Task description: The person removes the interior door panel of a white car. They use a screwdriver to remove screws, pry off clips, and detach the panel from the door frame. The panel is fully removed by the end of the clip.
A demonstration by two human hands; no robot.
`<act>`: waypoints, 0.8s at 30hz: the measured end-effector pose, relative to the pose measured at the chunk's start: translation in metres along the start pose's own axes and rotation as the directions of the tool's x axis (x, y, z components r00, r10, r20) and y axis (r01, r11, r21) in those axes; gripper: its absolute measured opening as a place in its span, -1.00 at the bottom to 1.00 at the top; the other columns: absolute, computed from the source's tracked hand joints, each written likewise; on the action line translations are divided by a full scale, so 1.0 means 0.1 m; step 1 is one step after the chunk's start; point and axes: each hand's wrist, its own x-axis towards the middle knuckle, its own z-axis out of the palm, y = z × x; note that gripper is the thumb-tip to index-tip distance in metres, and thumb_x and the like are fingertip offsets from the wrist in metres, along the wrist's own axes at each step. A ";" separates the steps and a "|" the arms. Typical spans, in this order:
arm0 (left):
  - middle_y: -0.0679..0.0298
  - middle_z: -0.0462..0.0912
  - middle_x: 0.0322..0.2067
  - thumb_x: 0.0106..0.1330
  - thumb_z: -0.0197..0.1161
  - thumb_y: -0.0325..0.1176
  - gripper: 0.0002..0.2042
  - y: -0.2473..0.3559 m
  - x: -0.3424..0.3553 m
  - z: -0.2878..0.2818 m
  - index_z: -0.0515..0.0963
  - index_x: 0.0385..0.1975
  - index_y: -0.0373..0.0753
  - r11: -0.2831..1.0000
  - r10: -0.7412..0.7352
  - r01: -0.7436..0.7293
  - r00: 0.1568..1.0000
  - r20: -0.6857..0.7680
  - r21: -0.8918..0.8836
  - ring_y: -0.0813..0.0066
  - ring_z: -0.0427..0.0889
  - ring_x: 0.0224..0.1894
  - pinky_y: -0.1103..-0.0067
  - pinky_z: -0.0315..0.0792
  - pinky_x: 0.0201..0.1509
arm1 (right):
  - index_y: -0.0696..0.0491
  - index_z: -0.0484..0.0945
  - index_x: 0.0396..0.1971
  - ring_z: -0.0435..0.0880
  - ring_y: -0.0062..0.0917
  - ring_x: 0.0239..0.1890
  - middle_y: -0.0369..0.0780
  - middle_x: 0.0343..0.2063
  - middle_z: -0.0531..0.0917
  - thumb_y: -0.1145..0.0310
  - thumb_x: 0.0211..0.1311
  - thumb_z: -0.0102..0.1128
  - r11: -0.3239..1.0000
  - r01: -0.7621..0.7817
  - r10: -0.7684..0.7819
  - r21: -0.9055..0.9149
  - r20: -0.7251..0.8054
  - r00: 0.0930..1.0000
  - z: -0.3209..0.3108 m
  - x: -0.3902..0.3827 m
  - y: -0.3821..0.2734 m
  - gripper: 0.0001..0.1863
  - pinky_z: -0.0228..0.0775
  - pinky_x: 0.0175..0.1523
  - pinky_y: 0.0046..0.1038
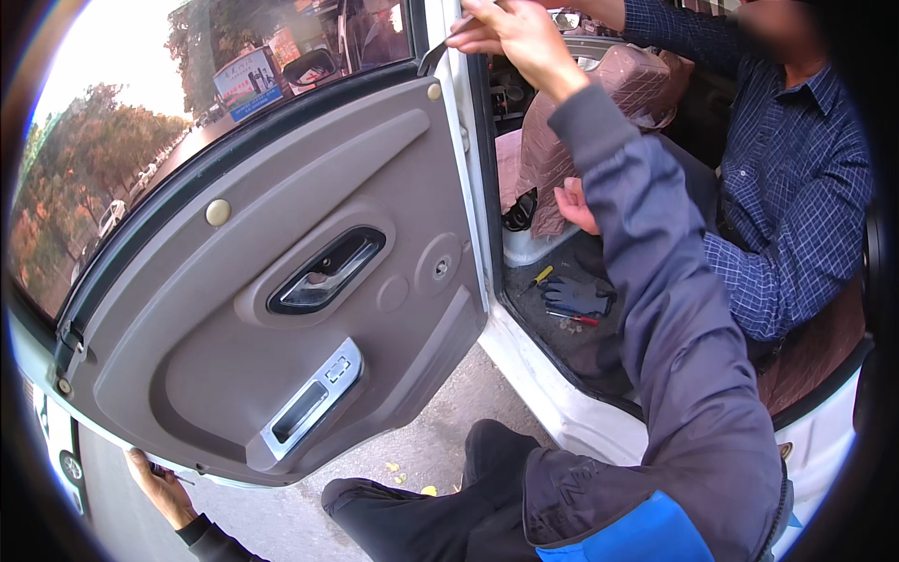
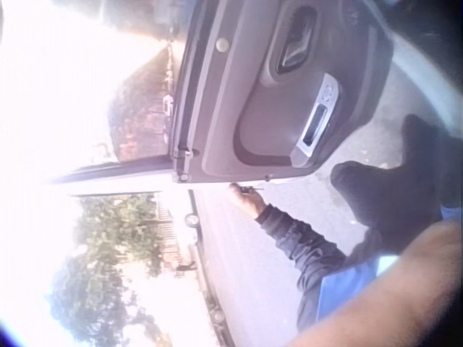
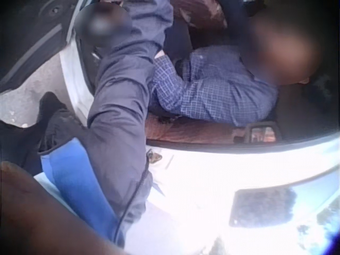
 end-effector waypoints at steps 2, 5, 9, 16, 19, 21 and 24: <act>0.46 0.44 -0.21 0.31 0.29 0.33 -0.26 0.05 -0.04 0.06 0.51 0.21 -0.23 1.000 0.011 -0.011 0.999 -0.033 -0.010 0.78 0.28 -0.30 0.70 0.16 -0.33 | 0.32 0.54 -0.11 0.85 -0.34 -0.28 -0.03 -0.29 0.75 0.22 0.57 0.11 0.972 0.185 -0.148 0.142 -0.239 0.960 -0.03 -0.24 0.28 -0.62 0.75 -0.18 -0.44; 0.46 0.43 -0.27 0.32 0.29 0.32 -0.29 0.15 -0.10 0.18 0.52 0.17 -0.23 0.997 0.042 -0.046 0.997 -0.063 -0.061 0.79 0.25 -0.40 0.72 0.12 -0.41 | 0.28 0.57 -0.19 0.84 -0.33 -0.37 0.01 -0.29 0.75 0.21 0.55 0.16 0.944 0.248 -0.116 0.218 -0.484 0.867 -0.07 -0.54 0.65 -0.65 0.75 -0.29 -0.45; 0.50 0.43 -0.34 0.34 0.30 0.29 -0.36 0.23 -0.13 0.20 0.56 0.09 -0.20 0.998 0.044 -0.048 0.997 -0.069 -0.047 0.81 0.20 -0.52 0.74 0.02 -0.52 | 0.23 0.57 -0.18 0.84 -0.31 -0.40 -0.19 -0.39 0.67 0.22 0.54 0.18 0.938 0.093 0.084 0.333 -0.479 0.874 0.07 -0.62 0.82 -0.69 0.73 -0.37 -0.44; 0.52 0.44 -0.34 0.37 0.30 0.24 -0.42 0.15 -0.04 0.09 0.57 0.08 -0.16 0.993 0.030 -0.035 0.998 -0.049 -0.109 0.83 0.24 -0.51 0.72 0.01 -0.54 | 0.28 0.58 -0.11 0.84 -0.29 -0.27 -0.06 -0.27 0.74 0.19 0.57 0.14 0.917 0.088 0.117 0.389 -0.472 0.874 0.08 -0.77 0.94 -0.63 0.75 -0.20 -0.42; 0.51 0.45 -0.34 0.38 0.28 0.25 -0.42 0.15 -0.04 0.07 0.55 0.10 -0.16 0.993 0.011 -0.013 1.000 -0.010 -0.114 0.82 0.27 -0.48 0.72 0.01 -0.53 | 0.28 0.59 -0.03 0.82 -0.32 -0.11 -0.03 -0.16 0.75 0.18 0.59 0.09 0.911 -0.042 0.214 0.410 -0.384 0.898 -0.03 -0.83 1.01 -0.60 0.74 -0.03 -0.40; 0.51 0.45 -0.33 0.39 0.27 0.25 -0.41 0.15 -0.06 0.08 0.54 0.11 -0.16 0.993 0.002 -0.001 1.000 0.005 -0.115 0.82 0.28 -0.48 0.72 0.01 -0.53 | 0.28 0.57 0.01 0.81 -0.32 -0.07 -0.03 -0.14 0.74 0.17 0.59 0.09 0.885 -0.072 0.260 0.459 -0.360 0.896 -0.06 -0.83 1.06 -0.60 0.73 0.00 -0.39; 0.51 0.45 -0.33 0.39 0.26 0.25 -0.40 0.17 -0.07 0.06 0.54 0.12 -0.17 0.994 0.011 -0.013 1.000 -0.024 -0.108 0.82 0.28 -0.48 0.72 0.01 -0.53 | 0.28 0.51 0.04 0.80 -0.26 -0.06 -0.02 -0.13 0.71 0.19 0.58 0.10 0.833 -0.065 0.295 0.549 -0.342 0.892 -0.03 -0.82 1.13 -0.60 0.74 -0.01 -0.37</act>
